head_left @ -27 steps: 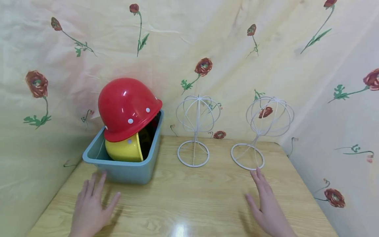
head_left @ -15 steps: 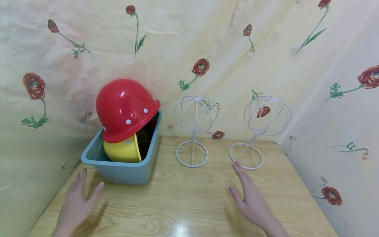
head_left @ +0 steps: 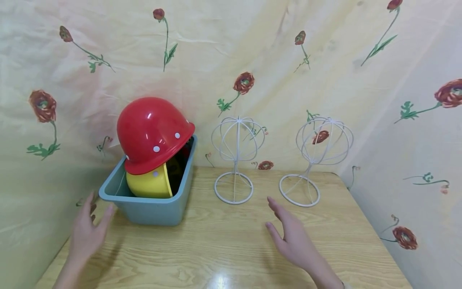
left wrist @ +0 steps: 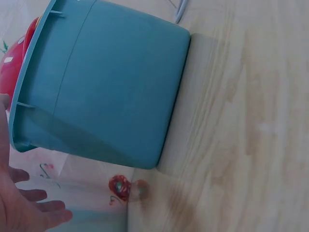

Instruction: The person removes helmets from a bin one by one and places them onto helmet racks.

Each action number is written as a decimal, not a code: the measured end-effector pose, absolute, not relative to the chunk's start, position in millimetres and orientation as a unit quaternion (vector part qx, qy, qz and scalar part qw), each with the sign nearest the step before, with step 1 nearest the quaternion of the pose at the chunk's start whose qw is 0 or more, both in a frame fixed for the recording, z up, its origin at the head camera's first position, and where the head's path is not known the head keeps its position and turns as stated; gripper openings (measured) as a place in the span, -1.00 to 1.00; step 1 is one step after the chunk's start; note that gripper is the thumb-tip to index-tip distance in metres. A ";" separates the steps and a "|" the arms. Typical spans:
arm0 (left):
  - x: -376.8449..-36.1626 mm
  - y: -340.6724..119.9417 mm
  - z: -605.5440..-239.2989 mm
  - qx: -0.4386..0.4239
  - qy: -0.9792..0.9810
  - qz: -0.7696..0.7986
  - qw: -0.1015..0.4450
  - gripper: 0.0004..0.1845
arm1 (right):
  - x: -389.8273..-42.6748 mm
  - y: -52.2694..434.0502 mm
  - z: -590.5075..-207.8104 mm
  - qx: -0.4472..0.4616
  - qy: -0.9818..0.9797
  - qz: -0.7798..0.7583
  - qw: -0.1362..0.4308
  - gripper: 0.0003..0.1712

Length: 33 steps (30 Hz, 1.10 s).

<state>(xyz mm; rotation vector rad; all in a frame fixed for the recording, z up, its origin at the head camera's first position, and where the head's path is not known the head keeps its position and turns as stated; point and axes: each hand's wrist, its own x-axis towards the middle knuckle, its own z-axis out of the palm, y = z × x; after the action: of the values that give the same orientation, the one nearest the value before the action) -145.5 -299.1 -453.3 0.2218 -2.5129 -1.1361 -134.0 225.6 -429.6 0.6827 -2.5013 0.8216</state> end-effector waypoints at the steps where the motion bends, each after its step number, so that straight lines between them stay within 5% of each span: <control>1: -148.0 -298.5 -452.5 0.079 -0.888 -0.412 0.191 -0.13 | -135.2 223.1 -428.8 0.252 -0.896 0.301 0.207 -0.27; 13: -175.2 -285.1 -440.8 0.065 -0.871 -0.426 0.237 -0.09 | -149.5 197.1 -416.8 0.295 -0.874 0.346 0.170 -0.37; 26: -187.2 -282.2 -432.0 0.076 -0.880 -0.400 0.246 0.16 | -177.5 137.4 -401.3 0.315 -0.816 0.470 0.118 -0.45; 33: -189.6 -279.3 -427.5 0.078 -0.881 -0.399 0.242 0.12 | -194.4 104.7 -389.9 0.281 -0.759 0.588 0.016 -0.46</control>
<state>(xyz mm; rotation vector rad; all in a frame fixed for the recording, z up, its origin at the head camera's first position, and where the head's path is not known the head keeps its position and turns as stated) -189.6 -279.3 -427.5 0.2127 -2.4099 -1.0898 -194.4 104.7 -389.9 0.8743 -2.3598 1.8274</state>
